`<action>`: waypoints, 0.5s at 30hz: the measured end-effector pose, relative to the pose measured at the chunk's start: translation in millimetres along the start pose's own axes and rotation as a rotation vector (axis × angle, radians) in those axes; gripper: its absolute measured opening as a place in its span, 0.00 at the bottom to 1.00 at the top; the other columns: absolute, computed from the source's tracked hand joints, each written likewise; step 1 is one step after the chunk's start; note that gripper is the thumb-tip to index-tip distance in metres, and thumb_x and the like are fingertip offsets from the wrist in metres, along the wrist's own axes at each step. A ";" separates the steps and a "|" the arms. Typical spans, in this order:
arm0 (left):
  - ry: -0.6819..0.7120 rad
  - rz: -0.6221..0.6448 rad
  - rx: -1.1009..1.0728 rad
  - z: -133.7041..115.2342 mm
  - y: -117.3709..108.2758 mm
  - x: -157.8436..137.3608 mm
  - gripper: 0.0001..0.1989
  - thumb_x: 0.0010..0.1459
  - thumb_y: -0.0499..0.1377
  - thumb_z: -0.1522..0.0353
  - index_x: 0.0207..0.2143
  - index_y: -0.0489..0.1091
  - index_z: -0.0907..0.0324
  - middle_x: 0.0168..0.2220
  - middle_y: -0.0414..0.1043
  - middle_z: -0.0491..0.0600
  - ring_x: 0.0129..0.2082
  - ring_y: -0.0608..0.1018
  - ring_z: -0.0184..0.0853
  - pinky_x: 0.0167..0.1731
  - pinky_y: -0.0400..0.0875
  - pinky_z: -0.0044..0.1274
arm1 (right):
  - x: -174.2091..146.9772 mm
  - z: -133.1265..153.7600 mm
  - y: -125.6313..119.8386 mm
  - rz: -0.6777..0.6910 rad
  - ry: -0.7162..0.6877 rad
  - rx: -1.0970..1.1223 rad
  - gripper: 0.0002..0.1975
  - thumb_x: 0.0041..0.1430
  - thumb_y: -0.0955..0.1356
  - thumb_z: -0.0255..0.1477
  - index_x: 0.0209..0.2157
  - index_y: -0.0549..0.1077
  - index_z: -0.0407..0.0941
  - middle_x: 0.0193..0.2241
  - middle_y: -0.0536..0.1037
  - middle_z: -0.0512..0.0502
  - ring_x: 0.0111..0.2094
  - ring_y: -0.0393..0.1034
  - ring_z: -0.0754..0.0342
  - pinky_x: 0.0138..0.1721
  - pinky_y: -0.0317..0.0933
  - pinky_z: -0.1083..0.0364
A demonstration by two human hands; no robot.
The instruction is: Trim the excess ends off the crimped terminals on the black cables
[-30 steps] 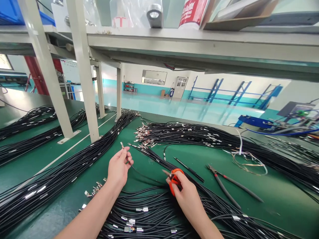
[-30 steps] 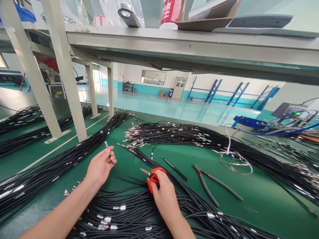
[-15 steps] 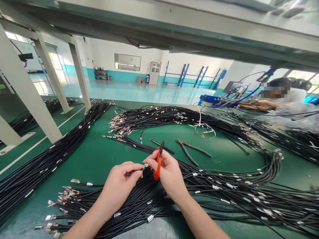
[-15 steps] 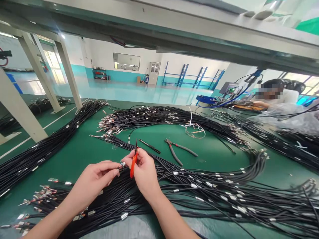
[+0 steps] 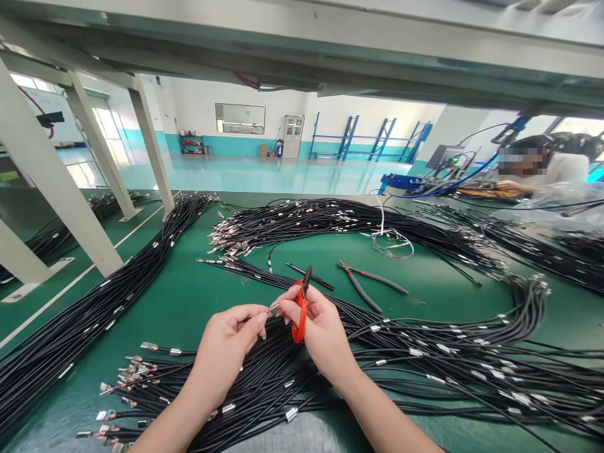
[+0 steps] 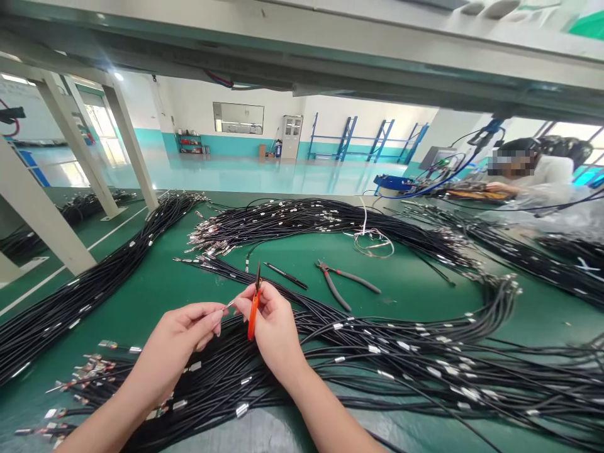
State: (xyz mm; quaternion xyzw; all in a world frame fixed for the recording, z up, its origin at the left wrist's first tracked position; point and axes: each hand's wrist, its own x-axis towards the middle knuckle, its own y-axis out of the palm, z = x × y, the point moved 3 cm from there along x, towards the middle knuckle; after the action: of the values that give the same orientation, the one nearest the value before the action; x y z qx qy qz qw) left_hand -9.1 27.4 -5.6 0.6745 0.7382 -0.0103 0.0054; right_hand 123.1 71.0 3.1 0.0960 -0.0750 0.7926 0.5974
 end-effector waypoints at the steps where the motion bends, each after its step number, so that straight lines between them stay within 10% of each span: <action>1: 0.003 -0.016 -0.038 0.4 -3.5 2.6 0.12 0.50 0.56 0.62 0.22 0.68 0.62 0.16 0.56 0.41 0.15 0.52 0.23 0.15 0.46 0.18 | 1.4 -1.6 -1.8 -0.010 -0.002 -0.035 0.07 0.50 0.66 0.32 0.27 0.66 0.43 0.25 0.71 0.51 0.25 0.63 0.59 0.29 0.59 0.59; 7: 0.047 -0.314 0.128 3.8 -54.9 27.1 0.17 0.49 0.54 0.57 0.33 0.69 0.61 0.28 0.68 0.48 0.28 0.68 0.30 0.27 0.61 0.20 | 11.2 -20.0 -13.6 -0.025 -0.128 -0.515 0.03 0.51 0.62 0.24 0.30 0.66 0.44 0.28 0.73 0.48 0.30 0.67 0.56 0.34 0.60 0.56; 15: -0.140 0.076 0.461 1.1 -70.1 26.3 0.19 0.39 0.59 0.54 0.16 0.67 0.62 0.13 0.66 0.45 0.14 0.63 0.28 0.16 0.55 0.19 | 11.1 -35.9 -10.7 -0.029 -0.234 -0.835 0.08 0.50 0.61 0.22 0.34 0.66 0.43 0.30 0.73 0.43 0.31 0.68 0.51 0.35 0.61 0.53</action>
State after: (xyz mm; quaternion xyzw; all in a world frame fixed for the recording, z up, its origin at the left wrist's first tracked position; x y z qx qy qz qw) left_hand -81.3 47.3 -6.7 0.6829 0.6882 -0.2250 -0.0971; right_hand 128.1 92.7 -28.9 -0.0636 -0.4550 0.6696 0.5835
